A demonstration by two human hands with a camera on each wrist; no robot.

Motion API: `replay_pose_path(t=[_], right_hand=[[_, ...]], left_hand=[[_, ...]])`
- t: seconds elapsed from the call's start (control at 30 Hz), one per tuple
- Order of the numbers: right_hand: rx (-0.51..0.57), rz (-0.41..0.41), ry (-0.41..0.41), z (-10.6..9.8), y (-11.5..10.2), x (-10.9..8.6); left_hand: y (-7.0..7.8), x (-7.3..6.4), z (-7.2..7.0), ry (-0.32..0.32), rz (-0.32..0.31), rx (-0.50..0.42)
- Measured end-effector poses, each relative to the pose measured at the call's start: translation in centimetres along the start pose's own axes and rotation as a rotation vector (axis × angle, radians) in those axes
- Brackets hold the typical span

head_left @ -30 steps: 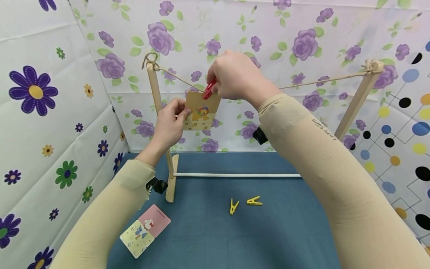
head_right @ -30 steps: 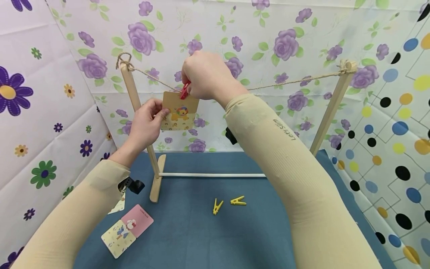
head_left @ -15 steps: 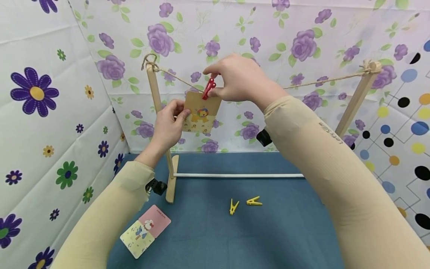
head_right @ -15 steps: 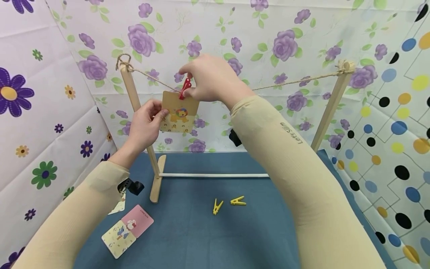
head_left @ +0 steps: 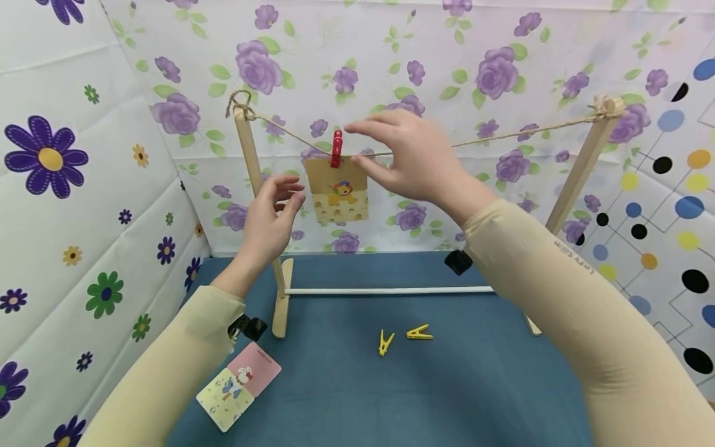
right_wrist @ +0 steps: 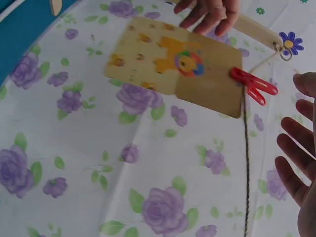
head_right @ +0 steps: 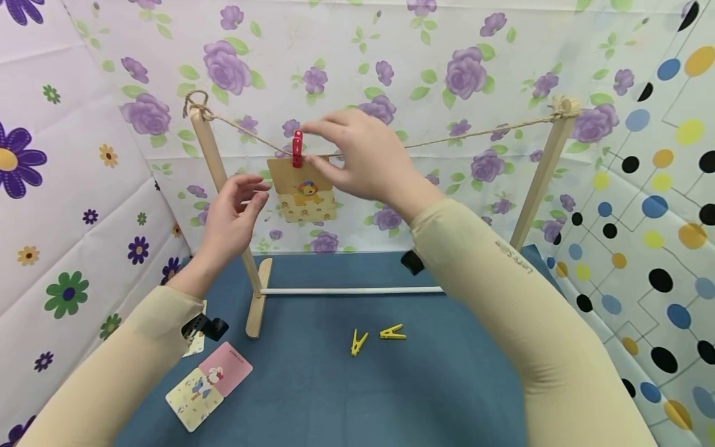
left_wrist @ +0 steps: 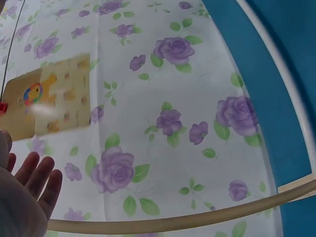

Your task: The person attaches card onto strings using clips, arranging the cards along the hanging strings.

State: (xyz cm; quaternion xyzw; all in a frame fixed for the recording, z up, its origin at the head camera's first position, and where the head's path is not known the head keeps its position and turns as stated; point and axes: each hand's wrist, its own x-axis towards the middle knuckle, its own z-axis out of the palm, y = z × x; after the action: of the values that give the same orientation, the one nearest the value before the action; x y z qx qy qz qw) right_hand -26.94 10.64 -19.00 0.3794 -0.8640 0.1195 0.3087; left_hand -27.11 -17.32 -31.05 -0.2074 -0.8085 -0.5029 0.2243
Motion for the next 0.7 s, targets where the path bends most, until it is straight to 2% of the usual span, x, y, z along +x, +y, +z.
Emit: replay_pose_path(t=[0.1,0.23,0.4,0.7], right_hand=[[0.054,-0.034,0.085,1.1,0.2,-2.1],[0.131,-0.042,0.132,2.1,0.4,-4.5],[0.164,-0.029,0.121,2.9,0.5,-5.8],[0.184,-0.008,0.104,3.6,0.6,-6.8]], left_hand=[[-0.2,-1.3,-0.4,-0.015,0.005,-0.003],[-0.5,-2.8,-0.7,-0.042,-0.008,-0.003],[-0.9,-3.8,-1.2,-0.052,-0.024,0.010],[-1.6,-4.9,-1.7,-0.055,-0.025,0.026]])
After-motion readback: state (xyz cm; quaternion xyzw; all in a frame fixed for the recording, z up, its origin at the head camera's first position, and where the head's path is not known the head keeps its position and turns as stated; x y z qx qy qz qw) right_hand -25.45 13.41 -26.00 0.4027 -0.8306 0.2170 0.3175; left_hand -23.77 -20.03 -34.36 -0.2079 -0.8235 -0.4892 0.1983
